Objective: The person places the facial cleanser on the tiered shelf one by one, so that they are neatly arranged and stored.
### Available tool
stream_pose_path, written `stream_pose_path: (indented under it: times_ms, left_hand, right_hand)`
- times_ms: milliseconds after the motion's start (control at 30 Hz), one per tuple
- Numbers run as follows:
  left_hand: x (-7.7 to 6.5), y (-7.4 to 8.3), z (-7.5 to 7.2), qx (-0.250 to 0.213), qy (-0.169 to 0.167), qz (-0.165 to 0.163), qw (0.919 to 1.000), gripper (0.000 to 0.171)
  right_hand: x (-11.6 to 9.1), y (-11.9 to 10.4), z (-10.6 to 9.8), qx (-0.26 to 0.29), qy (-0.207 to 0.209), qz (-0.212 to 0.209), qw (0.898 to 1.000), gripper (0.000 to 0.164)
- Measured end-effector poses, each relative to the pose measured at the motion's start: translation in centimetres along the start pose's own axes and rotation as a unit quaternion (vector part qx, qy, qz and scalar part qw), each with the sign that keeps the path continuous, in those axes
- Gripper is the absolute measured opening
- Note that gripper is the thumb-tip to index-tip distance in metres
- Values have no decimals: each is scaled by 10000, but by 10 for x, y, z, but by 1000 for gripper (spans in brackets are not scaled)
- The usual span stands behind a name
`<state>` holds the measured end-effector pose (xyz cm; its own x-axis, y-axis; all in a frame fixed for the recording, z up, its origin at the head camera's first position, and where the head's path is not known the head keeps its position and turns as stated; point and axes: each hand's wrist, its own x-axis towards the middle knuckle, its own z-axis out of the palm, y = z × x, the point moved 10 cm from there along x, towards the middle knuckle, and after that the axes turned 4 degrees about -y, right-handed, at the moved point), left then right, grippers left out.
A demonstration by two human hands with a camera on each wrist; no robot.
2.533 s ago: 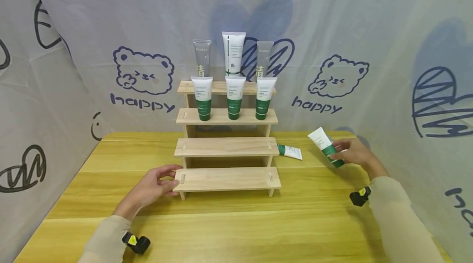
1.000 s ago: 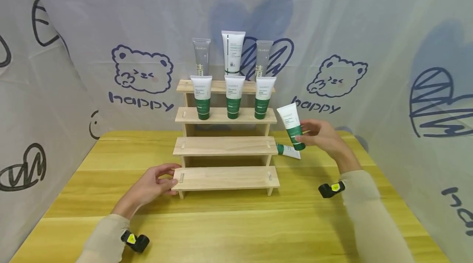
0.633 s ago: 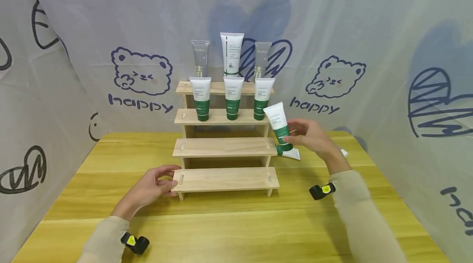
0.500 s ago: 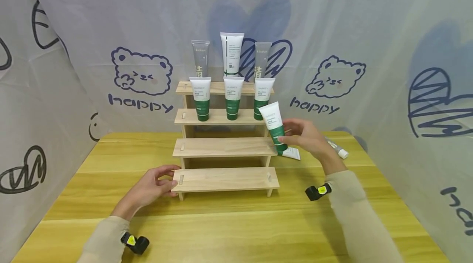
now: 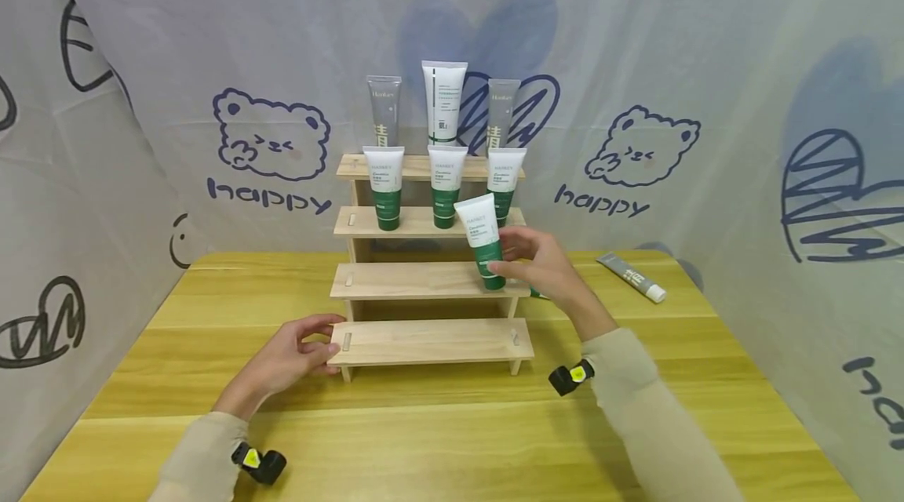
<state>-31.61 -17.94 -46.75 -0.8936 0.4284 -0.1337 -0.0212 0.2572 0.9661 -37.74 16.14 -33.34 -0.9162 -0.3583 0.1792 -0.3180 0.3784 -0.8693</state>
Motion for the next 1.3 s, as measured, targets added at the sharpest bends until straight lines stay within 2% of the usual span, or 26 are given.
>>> stream_pose_path:
  times_ms: [533, 800, 1300]
  left_hand:
    - [-2, 4, 1, -239, -88, 207, 9995, 59]
    - [-1, 4, 2, -199, -68, 281, 9994, 59]
    - [1, 1, 1, -90, -39, 229, 9997, 58]
  right_hand:
    - [16, -18, 48, 453, 61, -238, 9987, 51]
    - [20, -15, 67, 656, 204, -81, 9976, 50]
    - [27, -14, 89, 875, 506, -198, 9947, 51]
